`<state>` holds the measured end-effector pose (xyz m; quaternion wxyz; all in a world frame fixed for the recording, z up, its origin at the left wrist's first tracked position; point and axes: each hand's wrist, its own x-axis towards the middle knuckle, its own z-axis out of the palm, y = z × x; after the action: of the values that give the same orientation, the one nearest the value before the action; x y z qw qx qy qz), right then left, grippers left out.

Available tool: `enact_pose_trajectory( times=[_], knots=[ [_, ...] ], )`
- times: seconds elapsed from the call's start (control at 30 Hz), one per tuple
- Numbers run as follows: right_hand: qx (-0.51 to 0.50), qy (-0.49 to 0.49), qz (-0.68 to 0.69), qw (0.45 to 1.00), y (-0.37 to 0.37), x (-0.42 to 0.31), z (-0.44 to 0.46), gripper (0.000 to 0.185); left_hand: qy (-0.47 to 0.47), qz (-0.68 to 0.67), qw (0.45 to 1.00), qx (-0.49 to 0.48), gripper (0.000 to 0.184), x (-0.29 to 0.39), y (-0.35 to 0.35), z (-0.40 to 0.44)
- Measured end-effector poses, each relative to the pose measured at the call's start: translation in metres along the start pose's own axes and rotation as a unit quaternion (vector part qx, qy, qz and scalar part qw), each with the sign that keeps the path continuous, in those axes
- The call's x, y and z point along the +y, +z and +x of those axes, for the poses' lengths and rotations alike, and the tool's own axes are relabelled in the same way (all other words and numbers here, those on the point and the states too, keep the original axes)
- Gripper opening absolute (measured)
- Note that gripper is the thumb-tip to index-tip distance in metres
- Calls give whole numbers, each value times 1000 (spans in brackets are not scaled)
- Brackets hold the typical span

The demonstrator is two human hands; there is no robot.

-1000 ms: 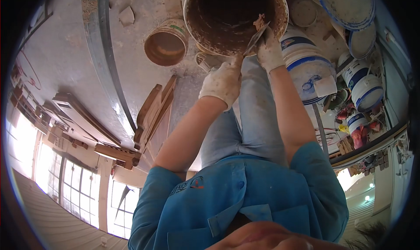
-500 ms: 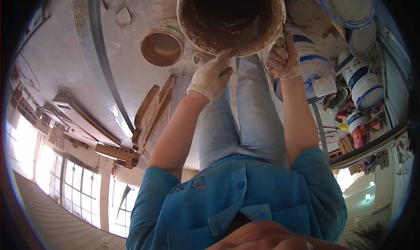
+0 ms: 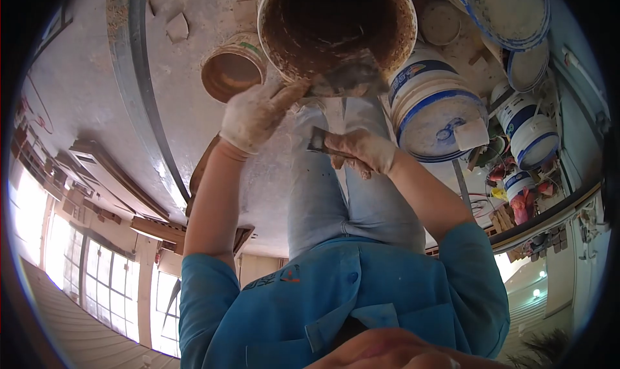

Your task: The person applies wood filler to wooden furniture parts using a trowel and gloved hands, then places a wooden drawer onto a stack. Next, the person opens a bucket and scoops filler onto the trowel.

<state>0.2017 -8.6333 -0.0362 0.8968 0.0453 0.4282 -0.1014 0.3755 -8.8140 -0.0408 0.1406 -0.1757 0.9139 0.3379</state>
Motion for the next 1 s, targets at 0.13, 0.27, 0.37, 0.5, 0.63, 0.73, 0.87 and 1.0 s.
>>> enact_pose_trajectory(
  times=[0.13, 0.27, 0.37, 0.5, 0.63, 0.73, 0.87, 1.0],
  knots=[
    [396, -447, -338, 728, -59, 64, 14, 21, 38, 93, 995, 18, 42, -23, -14, -20],
    [344, -387, -651, 555, -67, -6, -22, 15, 73, 144, 983, -81, 40, -13, -6, -25],
    [377, -312, -641, 592, -60, 2, -5, 19, 29, -80, 996, -32, 37, 12, 27, -47],
    [314, -351, -254, 845, -36, 44, 70, 23, -393, -496, 774, 1, 36, 60, 78, -106],
    [151, -241, -136, 949, 43, 67, 111, 32, -430, -757, 457, 182, 17, 95, 116, -140],
    [9, -48, -176, 983, 67, 56, 131, 39, -393, -852, 249, 240, 6, 95, 150, -169],
    [-194, 120, -170, 959, 31, 61, 203, 39, -404, -841, 180, 313, 7, 81, 182, -197],
    [49, 45, -26, 997, -55, 63, 299, 35, -441, -796, 257, 327, 9, 63, 187, -222]
  ],
)
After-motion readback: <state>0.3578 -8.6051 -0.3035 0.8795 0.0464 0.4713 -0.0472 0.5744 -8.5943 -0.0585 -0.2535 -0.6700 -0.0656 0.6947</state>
